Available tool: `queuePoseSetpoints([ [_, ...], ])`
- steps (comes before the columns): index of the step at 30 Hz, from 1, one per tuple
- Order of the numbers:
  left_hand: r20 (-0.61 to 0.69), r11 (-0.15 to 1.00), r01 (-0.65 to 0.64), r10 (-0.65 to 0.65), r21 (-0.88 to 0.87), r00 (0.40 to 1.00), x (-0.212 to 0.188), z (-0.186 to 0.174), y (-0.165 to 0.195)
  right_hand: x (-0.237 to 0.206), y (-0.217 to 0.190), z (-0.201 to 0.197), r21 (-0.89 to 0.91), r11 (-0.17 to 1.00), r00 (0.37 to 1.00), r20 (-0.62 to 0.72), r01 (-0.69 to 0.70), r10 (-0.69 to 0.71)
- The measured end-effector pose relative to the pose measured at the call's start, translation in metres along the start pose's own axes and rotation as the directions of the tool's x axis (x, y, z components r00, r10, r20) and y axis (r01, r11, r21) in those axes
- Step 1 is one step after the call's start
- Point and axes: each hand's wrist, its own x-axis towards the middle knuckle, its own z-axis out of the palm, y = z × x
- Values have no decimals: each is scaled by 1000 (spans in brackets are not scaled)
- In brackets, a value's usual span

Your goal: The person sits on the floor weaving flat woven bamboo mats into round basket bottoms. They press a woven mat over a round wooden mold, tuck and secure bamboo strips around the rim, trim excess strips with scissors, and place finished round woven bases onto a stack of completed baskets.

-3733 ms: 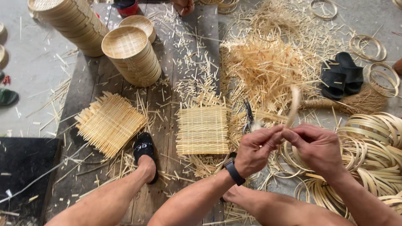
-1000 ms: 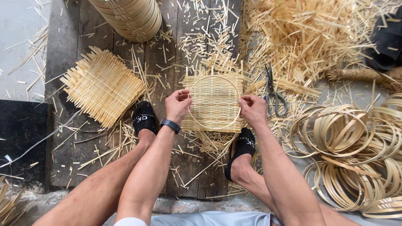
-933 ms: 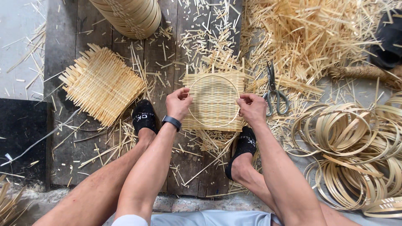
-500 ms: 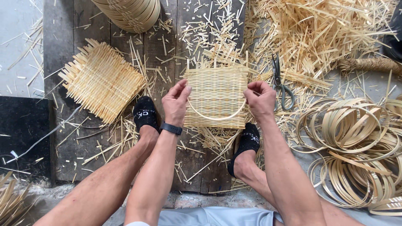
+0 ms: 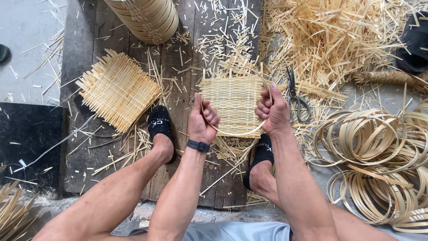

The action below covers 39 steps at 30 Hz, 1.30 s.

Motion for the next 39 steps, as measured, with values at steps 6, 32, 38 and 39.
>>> queuePoseSetpoints([
  [6,41,994,105,-106,35,993,-11,5,-10,1,3,2,40,995,983,-161,90,-83],
  [32,-179,953,-180,227,245,957,31,-29,2,14,9,-23,-736,677,993,-56,27,-100],
  [38,193,-23,-223,592,974,782,65,-68,4,35,40,-41,-985,171,946,-43,14,-322],
  [39,300,-251,-182,595,951,746,69,-72,6,36,44,-44,-989,141,946,-17,31,-323],
])
